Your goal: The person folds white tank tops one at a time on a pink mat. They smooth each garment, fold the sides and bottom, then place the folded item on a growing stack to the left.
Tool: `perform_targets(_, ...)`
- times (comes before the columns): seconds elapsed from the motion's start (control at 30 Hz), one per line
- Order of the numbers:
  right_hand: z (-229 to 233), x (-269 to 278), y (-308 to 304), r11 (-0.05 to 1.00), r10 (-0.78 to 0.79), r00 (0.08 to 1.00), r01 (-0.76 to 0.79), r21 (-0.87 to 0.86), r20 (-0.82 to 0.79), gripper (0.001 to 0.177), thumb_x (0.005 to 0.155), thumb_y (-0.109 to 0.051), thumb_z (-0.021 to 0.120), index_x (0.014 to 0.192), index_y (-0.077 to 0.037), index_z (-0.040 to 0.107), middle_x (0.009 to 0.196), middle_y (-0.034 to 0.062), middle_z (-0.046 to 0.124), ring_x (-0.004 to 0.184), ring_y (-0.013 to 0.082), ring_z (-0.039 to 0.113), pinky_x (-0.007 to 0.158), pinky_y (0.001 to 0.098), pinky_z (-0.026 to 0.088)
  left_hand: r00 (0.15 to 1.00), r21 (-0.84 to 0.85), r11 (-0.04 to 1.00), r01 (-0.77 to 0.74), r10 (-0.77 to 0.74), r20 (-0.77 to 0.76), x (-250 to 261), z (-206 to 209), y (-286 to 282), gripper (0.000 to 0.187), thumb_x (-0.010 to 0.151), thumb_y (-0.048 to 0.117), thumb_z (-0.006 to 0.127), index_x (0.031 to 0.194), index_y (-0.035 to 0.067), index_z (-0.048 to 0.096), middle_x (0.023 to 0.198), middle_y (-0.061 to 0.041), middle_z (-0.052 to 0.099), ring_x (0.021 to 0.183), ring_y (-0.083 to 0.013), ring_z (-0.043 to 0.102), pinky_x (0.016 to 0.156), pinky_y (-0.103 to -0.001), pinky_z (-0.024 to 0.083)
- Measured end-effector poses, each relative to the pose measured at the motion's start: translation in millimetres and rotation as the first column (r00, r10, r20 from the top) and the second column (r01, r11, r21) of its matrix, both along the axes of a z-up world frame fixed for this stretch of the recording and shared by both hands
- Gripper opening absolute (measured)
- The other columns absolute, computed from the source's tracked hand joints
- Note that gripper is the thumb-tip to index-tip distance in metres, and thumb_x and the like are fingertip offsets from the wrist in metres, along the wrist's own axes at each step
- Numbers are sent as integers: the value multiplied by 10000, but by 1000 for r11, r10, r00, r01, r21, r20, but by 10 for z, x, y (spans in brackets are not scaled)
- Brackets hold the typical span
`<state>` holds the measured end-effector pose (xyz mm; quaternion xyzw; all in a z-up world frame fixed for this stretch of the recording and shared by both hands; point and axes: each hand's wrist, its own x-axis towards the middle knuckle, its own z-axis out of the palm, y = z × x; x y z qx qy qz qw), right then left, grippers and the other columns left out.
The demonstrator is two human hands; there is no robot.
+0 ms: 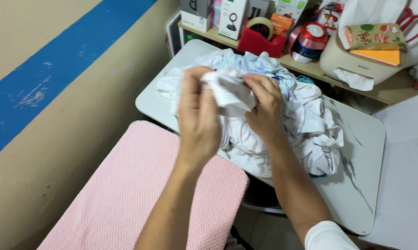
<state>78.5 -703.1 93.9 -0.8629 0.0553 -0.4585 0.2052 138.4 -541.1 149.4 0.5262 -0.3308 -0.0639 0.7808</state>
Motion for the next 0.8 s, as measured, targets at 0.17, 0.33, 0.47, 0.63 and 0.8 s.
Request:
perform_targets(0.17,158,-39,399,843,464,886,-446,300,12,108,980,2,701,1088,12,702,976,91,750,885,168,736,777,279,559,860,-150,876,-459,480,171,137,270,1155,54,1164,27,475,1191,29,521,992,-33,577,730,-41,503,632,-176,442)
perform_targets(0.33,126,304,1152,674,695,717,-624,396,-54,129,918,23,714,1045,3,722,933,85,776,785,127,703,697,256,546,685,-64,686,-725,727,39,-12,186,2312,62,1171,72,526,1138,38,487,950,-92,636,614,-57,526,496,-190,405)
perform_targets(0.47,72,579,2026,627,752,649,-652,426,-114,204,914,93,662,1080,2,739,878,101,736,744,174,662,661,288,524,535,12,538,-843,840,-90,-17,-154,3311,67,1177,80,510,1181,13,509,990,-115,680,687,-118,632,581,-252,518)
perform_targets(0.63,-87,433,2886,545,833,551,-831,108,38,272,860,108,659,1109,5,696,1022,118,701,823,207,673,687,312,526,370,-57,367,-928,928,-40,-733,-778,4555,77,1150,15,482,1140,8,559,972,-81,650,754,-126,635,629,-269,547)
perform_targets(0.8,-694,-146,3416,268,944,264,-963,-5,-200,223,748,-12,745,962,-66,716,901,83,670,817,196,649,694,320,536,184,414,152,-898,982,39,-2028,-1396,5159,215,918,-32,454,989,-18,656,800,-8,549,679,-71,440,596,-213,345)
